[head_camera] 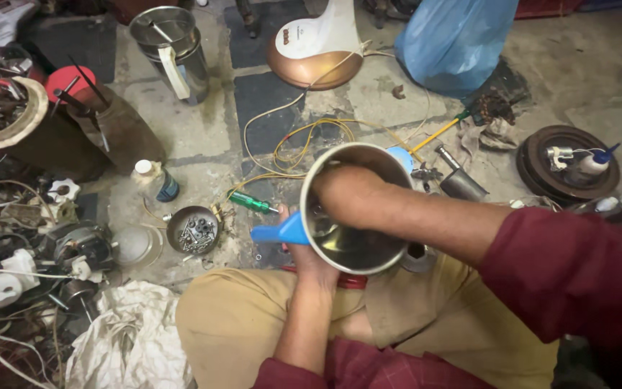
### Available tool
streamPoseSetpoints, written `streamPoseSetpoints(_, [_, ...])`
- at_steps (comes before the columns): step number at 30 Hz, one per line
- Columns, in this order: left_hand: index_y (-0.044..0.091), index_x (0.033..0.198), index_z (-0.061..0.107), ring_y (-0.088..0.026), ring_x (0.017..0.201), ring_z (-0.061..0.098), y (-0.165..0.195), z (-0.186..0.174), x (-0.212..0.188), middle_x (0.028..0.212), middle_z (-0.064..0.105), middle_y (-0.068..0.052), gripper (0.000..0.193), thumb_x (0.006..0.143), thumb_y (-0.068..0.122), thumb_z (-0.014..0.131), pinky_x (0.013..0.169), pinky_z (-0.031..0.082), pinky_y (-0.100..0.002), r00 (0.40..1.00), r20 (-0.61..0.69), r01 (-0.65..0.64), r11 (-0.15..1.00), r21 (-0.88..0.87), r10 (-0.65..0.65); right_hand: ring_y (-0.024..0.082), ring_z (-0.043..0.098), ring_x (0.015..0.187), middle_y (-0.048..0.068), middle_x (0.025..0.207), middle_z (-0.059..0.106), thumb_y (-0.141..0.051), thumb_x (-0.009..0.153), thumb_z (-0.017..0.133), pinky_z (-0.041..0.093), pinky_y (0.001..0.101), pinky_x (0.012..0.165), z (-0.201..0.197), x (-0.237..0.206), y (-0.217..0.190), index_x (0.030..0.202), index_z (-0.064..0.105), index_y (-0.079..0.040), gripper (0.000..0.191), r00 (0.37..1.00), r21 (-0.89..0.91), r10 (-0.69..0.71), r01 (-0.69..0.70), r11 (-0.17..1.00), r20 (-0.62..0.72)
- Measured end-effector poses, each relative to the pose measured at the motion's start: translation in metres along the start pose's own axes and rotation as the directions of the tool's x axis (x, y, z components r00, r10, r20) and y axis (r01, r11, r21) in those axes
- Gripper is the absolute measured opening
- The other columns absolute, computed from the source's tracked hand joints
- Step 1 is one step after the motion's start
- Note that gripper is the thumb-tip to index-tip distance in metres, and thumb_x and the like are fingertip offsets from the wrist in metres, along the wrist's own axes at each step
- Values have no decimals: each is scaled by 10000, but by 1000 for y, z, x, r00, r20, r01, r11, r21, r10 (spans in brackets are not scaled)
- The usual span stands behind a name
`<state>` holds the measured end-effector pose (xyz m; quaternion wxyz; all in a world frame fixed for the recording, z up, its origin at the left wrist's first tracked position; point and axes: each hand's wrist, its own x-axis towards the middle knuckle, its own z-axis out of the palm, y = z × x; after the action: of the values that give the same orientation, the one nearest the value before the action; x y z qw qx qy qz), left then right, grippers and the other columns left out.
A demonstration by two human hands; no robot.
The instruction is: The person sits on the floor of a cluttered repair workshop and reassembles a stainless steel blender jar. They fit the blade coupler and pink base to the jar, press parts together by hand, then attach the blue lid and rotate the jar to seat the components.
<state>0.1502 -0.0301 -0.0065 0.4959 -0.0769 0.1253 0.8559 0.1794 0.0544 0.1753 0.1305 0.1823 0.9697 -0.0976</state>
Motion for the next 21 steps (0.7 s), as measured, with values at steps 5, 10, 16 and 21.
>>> streamPoseSetpoints(5, [112,1387,564,-301,1293,574,-8,6,-8,1400,609,-95,663,989,618,406,1101,462,-497,997,-52,65,997,30,-64,394,700,994,233,1030,725,-71,746,698,550,475,862,2,-1,4,990,762,-22,257,997,-18,-49,48,999,-63])
streamPoseSetpoints(10, [100,1403,542,-326,1318,540,-12,14,-18,1424,579,-114,720,980,658,373,1120,414,-515,993,-75,91,995,-38,-94,386,712,987,227,1030,731,-93,786,695,551,476,876,11,-5,3,1001,760,-37,231,995,-4,-75,75,997,-66])
streamPoseSetpoints(16, [106,1384,556,-319,1291,559,-18,2,-13,1395,601,-110,692,985,639,365,1106,429,-505,984,-148,89,995,-48,-95,383,710,1005,231,1043,722,-91,778,698,557,473,877,6,-5,-5,1014,760,-32,251,999,-35,-28,30,999,33])
streamPoseSetpoints(21, [53,1433,547,-344,1273,581,-8,-10,-14,1354,614,-149,602,1093,529,404,1083,482,-521,991,136,19,995,-94,-6,375,711,942,194,995,737,-169,816,731,552,472,830,-7,-23,-8,1037,777,-101,235,995,104,-97,96,990,-3])
